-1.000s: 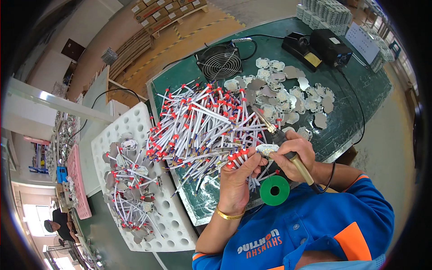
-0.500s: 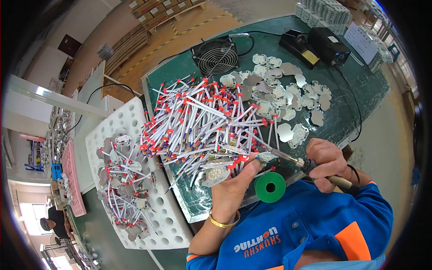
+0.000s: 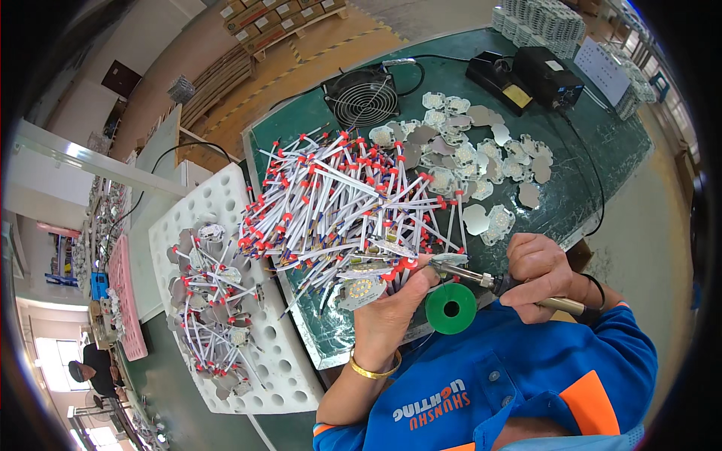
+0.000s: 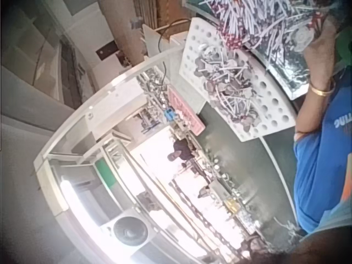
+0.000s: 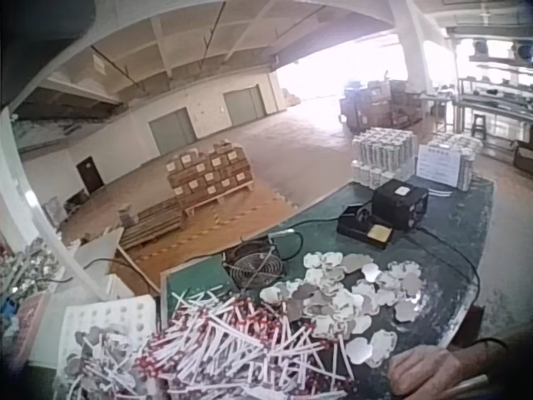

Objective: The person solders wires onto LED circuit boards using a soldering iron and solder wire.

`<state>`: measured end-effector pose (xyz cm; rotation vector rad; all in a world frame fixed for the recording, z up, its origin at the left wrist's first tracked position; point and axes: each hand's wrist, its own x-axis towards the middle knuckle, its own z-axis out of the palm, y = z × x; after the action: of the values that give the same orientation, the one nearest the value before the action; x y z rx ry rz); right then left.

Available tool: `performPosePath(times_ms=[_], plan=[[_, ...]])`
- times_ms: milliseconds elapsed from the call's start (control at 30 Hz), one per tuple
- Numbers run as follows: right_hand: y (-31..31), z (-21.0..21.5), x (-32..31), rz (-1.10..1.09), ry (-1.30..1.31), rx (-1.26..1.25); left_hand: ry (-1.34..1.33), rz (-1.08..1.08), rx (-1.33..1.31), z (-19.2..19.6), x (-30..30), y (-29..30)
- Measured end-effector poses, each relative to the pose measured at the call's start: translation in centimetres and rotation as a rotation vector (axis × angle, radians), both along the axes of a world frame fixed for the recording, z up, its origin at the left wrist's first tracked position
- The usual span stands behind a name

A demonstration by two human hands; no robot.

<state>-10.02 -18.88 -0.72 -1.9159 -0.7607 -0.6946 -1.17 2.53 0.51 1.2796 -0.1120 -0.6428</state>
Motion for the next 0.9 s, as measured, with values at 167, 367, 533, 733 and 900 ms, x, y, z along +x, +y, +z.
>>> performPosePath(times_ms=[167,367,533,733,900], plan=[[0.1,-0.1,0.6,-0.027,-0.098,-0.039,-0.005,-0.024,0.04,0.1,0.4,0.0],[-0.1,0.0,1.1,-0.05,-0.1,-0.134,0.076,0.048,0.024,0.1,0.7,-0.5],[-0.4,-0.3,1.3,-0.052,-0.107,-0.112,0.143,0.023,0.018,-0.5,1.5,-0.6],[-0.6,-0.5,1.5,-0.087,-0.075,-0.068,0.193,-0.008,0.015,-1.2,2.1,-0.9],[-0.5,-1.4,1.9,-0.206,-0.063,-0.134,0.211,0.003,-0.007,-1.5,2.2,-1.3]])
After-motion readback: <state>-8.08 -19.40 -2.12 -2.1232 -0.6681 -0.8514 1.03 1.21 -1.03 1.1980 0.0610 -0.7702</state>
